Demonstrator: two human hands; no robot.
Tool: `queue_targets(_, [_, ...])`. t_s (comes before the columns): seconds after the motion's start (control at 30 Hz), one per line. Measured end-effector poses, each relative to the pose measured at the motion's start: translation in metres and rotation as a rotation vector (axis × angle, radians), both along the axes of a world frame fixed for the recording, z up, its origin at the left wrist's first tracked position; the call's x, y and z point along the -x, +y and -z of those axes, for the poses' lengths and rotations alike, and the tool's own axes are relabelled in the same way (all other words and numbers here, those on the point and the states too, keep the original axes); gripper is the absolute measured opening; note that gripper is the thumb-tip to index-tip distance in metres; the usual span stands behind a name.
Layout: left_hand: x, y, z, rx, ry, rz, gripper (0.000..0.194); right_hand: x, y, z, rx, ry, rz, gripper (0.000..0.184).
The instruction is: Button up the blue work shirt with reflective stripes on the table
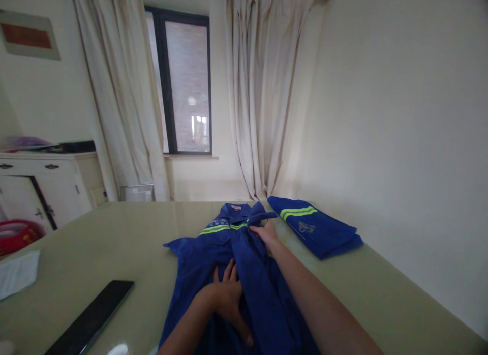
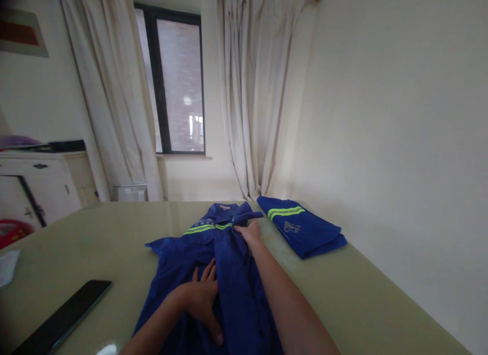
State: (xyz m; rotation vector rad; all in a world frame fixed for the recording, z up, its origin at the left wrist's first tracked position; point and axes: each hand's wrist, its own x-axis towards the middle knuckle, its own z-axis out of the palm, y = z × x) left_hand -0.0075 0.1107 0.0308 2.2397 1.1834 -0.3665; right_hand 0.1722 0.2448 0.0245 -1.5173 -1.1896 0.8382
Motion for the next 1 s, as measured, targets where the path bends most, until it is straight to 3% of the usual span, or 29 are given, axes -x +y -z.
queue_targets(0.2, [0.001, -0.003, -0.005, -0.025, -0.035, 0.007, 0.158, 0.007, -0.004, -0.006, -0.024, -0.258, -0.145, 0.016])
queue_targets(0.37, [0.003, -0.006, -0.005, -0.057, -0.081, 0.009, 0.158, -0.013, 0.0, -0.031, -0.179, -0.425, -0.02, 0.006])
queue_targets(0.53, [0.001, -0.007, -0.006, -0.079, -0.088, -0.018, 0.161, -0.096, 0.003, -0.072, -0.431, -0.629, 0.22, 0.034])
queue_targets(0.6, [-0.002, -0.008, -0.012, -0.09, -0.074, -0.044, 0.163, -0.14, 0.0, -0.078, -0.346, -0.653, 0.325, 0.039])
queue_targets(0.67, [-0.003, -0.011, -0.02, -0.119, -0.056, -0.079, 0.162, -0.178, -0.009, -0.073, -0.17, -0.631, 0.422, 0.049])
queue_targets(0.73, [-0.003, -0.015, -0.026, -0.165, -0.029, -0.112, 0.16, -0.203, -0.026, -0.057, -0.088, -0.601, 0.465, 0.057])
queue_targets(0.83, [-0.006, -0.025, -0.028, -0.171, -0.029, -0.095, 0.16, -0.209, -0.071, -0.028, -0.214, -0.537, 0.369, 0.056])
queue_targets(0.9, [-0.011, -0.031, -0.023, -0.114, -0.095, -0.002, 0.153, -0.197, -0.113, -0.014, -0.3, -0.484, 0.16, 0.05])
queue_targets(1.0, [-0.022, -0.037, -0.013, -0.11, -0.205, 0.147, 0.137, -0.171, -0.187, -0.009, -0.21, -0.477, -0.184, 0.037])
